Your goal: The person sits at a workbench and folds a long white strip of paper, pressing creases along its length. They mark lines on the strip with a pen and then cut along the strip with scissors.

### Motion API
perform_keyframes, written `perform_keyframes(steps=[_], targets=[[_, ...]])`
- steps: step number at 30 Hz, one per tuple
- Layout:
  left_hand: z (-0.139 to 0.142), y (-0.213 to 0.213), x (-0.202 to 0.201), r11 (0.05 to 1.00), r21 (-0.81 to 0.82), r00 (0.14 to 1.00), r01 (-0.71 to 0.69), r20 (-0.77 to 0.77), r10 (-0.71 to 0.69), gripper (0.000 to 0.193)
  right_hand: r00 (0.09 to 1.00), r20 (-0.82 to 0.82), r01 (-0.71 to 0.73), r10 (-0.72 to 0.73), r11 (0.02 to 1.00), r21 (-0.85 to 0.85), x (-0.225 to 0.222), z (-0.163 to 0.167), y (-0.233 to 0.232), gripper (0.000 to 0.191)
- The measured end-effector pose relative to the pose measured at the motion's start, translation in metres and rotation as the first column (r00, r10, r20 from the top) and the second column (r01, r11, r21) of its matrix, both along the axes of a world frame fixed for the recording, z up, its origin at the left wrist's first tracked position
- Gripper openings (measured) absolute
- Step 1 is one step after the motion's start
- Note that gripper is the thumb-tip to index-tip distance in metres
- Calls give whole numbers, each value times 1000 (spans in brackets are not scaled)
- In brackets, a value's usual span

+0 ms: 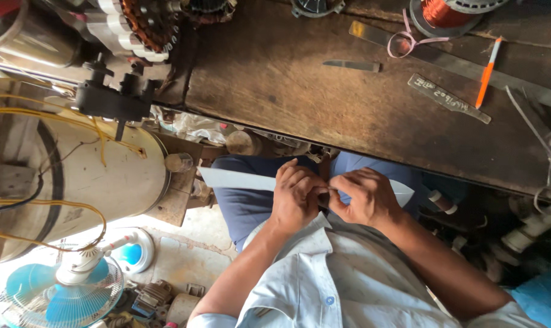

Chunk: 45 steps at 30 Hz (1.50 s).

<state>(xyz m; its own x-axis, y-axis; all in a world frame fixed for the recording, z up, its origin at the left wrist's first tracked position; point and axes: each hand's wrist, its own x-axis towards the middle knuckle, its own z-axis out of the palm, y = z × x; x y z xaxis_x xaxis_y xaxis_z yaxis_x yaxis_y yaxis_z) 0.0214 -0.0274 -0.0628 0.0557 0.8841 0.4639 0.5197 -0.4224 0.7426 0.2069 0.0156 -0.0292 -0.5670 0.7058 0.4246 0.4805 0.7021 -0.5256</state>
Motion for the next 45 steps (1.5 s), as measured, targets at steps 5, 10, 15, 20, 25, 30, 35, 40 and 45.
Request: perform_keyframes(steps=[5, 10, 15, 20, 25, 30, 35, 40, 45], targets=[[7, -2, 1, 998, 27, 994, 50, -98, -48, 27, 998, 36, -54, 54, 998, -24, 2, -2, -3, 11], [10, 3, -6, 991, -107, 987, 79, -134, -93, 20, 993, 106, -51, 60, 995, -83, 10, -7, -7, 12], [4, 4, -16, 947, -246, 979, 205, 67, -195, 20, 997, 70, 19, -12, 995, -99, 15, -16, -14, 15], [-16, 5, -17, 966, -187, 975, 181, 159, -152, 22, 995, 89, -43, 39, 998, 46, 7, -25, -13, 20], [-32, -3, -9, 951, -292, 993, 97, 87, -75, 21, 987, 151, -70, 61, 996, 55, 11, -41, -9, 12], [-35, -10, -1, 983, -162, 994, 81, -60, -92, 28, 982, 186, 2, -1, 1000, -2, 26, -63, -5, 12], [-29, -11, -2, 995, -49, 991, 88, -97, -93, 17, 985, 173, 14, -4, 998, -53, 37, -77, -2, 13], [-19, 0, -10, 984, -164, 960, 76, -253, -116, 20, 969, 239, 81, -58, 993, -87, 50, -81, -8, 14], [-21, -1, -8, 953, -278, 993, 121, 27, -119, 15, 986, 120, 114, -115, 993, 17, 52, -82, -13, 15]])
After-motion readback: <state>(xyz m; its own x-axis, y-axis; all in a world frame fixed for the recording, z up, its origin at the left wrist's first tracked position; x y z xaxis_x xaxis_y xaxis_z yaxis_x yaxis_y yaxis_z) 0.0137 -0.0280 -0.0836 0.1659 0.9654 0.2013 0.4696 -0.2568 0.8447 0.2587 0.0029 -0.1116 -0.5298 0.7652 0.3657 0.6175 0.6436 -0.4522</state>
